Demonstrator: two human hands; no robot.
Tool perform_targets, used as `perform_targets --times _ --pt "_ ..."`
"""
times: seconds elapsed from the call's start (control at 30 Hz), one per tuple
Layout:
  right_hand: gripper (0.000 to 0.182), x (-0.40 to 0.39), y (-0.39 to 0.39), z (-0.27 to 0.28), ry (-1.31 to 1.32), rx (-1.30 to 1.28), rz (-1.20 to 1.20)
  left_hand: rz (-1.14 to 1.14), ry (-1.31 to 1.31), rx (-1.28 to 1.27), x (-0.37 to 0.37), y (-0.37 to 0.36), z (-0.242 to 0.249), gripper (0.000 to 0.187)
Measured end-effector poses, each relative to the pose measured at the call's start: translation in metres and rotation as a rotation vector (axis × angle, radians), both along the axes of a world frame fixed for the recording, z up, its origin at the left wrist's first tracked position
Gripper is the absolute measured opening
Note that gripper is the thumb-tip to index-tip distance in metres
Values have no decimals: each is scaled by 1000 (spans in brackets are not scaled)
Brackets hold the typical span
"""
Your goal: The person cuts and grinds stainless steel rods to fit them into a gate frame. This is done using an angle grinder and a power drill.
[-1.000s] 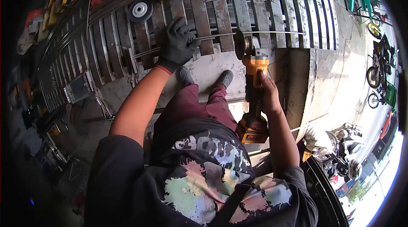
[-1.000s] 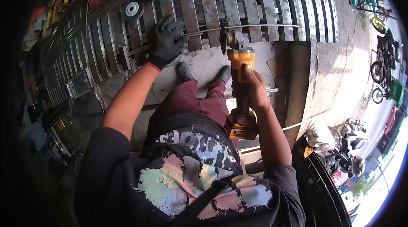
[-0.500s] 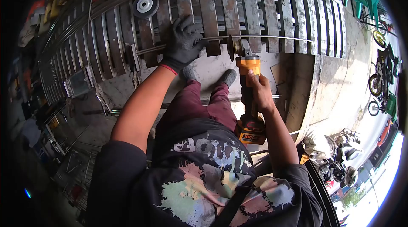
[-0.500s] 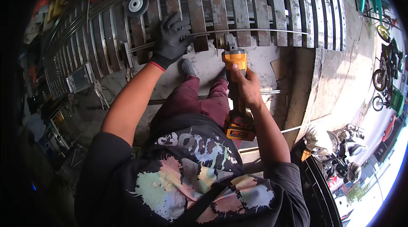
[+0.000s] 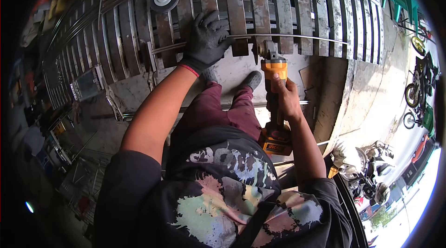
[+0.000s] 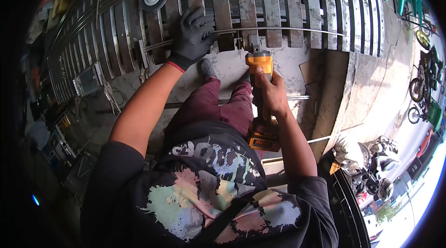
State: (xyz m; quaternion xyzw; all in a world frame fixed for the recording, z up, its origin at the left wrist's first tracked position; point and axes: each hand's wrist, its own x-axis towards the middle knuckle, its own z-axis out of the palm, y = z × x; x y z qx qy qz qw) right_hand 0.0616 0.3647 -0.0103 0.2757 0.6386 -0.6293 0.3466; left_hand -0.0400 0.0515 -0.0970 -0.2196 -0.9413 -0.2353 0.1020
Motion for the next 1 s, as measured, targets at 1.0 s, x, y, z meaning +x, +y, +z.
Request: perform_targets --times 1.0 --pt "57 -7 -1 -9 5 18 33 -64 5 101 -7 0 6 17"
